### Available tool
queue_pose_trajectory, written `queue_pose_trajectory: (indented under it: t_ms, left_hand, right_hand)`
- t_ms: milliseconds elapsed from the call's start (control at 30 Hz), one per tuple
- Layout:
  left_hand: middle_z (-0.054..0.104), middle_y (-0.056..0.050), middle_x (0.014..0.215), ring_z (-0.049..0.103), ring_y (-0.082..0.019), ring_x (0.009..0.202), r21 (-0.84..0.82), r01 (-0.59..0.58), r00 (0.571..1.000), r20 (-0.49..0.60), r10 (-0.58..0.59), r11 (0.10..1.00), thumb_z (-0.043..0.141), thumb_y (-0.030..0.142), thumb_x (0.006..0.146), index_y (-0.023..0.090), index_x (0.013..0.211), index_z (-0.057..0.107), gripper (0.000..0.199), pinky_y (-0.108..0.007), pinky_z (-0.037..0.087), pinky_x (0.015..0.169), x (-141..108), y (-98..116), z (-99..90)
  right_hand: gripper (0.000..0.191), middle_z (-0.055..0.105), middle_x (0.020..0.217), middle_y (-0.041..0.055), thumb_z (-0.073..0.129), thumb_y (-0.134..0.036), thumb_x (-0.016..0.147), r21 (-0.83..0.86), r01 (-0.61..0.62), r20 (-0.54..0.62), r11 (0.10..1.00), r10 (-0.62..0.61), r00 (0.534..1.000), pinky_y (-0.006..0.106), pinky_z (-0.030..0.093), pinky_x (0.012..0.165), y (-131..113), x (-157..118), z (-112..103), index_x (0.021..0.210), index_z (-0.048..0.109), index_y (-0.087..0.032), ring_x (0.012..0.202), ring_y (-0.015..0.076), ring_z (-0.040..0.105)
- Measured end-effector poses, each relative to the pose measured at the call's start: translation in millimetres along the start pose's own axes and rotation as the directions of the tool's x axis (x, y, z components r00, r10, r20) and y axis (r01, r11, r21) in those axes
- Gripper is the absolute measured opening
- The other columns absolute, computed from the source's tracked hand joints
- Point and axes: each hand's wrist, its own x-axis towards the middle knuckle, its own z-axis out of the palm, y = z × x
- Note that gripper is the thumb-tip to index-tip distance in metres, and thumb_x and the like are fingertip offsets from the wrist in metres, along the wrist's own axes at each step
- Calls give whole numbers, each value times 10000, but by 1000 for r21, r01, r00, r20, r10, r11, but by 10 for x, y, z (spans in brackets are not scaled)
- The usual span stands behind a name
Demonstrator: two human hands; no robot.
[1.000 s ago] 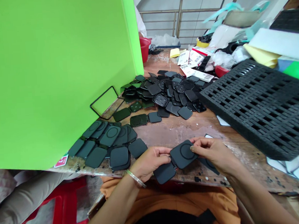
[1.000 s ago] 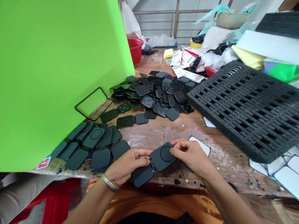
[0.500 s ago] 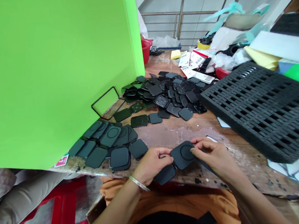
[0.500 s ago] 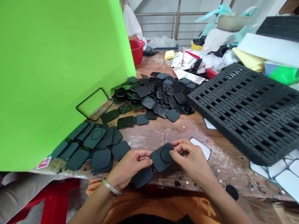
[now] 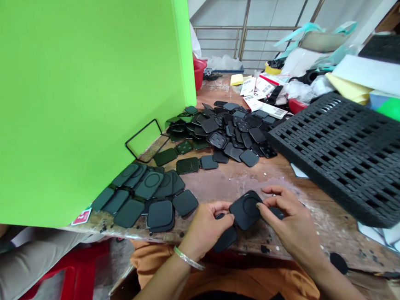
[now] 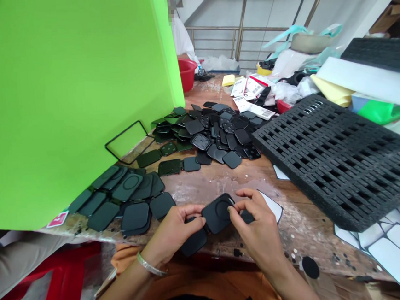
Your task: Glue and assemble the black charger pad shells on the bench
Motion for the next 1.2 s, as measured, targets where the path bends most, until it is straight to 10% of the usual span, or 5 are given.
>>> queue_pose_trajectory:
  t_ms: [333, 667, 867, 1033, 1200]
  left_hand:
    - [701, -37, 764, 565, -124, 637, 25, -84, 996, 0, 84, 996, 595, 188, 758, 115, 1076, 712, 346, -203, 417, 583, -45, 5, 28]
    - [727, -26, 831, 616, -149, 769, 33, -228, 973, -41, 229, 973, 583, 158, 783, 132, 1075, 719, 323, -211, 451, 712, -76, 29, 10]
    - [708, -27, 833, 593, -133, 727, -92, -150, 988, 23, 153, 984, 603, 186, 785, 149, 1115, 700, 347, -208, 434, 670, -69, 14, -30]
    - [685, -21, 771, 553, -108, 649, -138, -118, 989, 75, 130, 983, 595, 215, 789, 144, 1098, 708, 337, -189, 397, 597, -123, -39, 32]
    - [681, -26, 790, 563, -112, 657, -56, -150, 988, -42, 147, 987, 597, 246, 779, 129, 1121, 683, 372, -194, 418, 606, -207, -39, -199]
  right_hand:
    - [192, 538, 865, 43, 575, -245, 850, -173, 93, 37, 980, -88, 995, 300, 396, 752, 13, 22, 1, 670, 556, -182, 829, 177, 524]
    - [377, 561, 670, 61, 554, -475, 871, -679, 273, 246, 681, -140, 959, 347, 359, 657, -96, 212, -128, 616, 547, -198, 705, 230, 501]
    - [362, 615, 723, 11, 656, -505, 770, -91, -113, 249, 989, 133, 959, 244, 398, 547, -12, 289, -40, 923, 612, -180, 609, 144, 537]
    - [440, 405, 482, -53, 491, -555, 845, 232, -399, 284, 887, 331, 900, 198, 311, 383, -32, 261, 223, 603, 496, -188, 416, 88, 388]
    - [420, 476, 455, -49, 503, -572, 826, 341, -574, 233, 745, 524, 819, 192, 288, 344, 200, 270, 269, 719, 562, -171, 335, 81, 391]
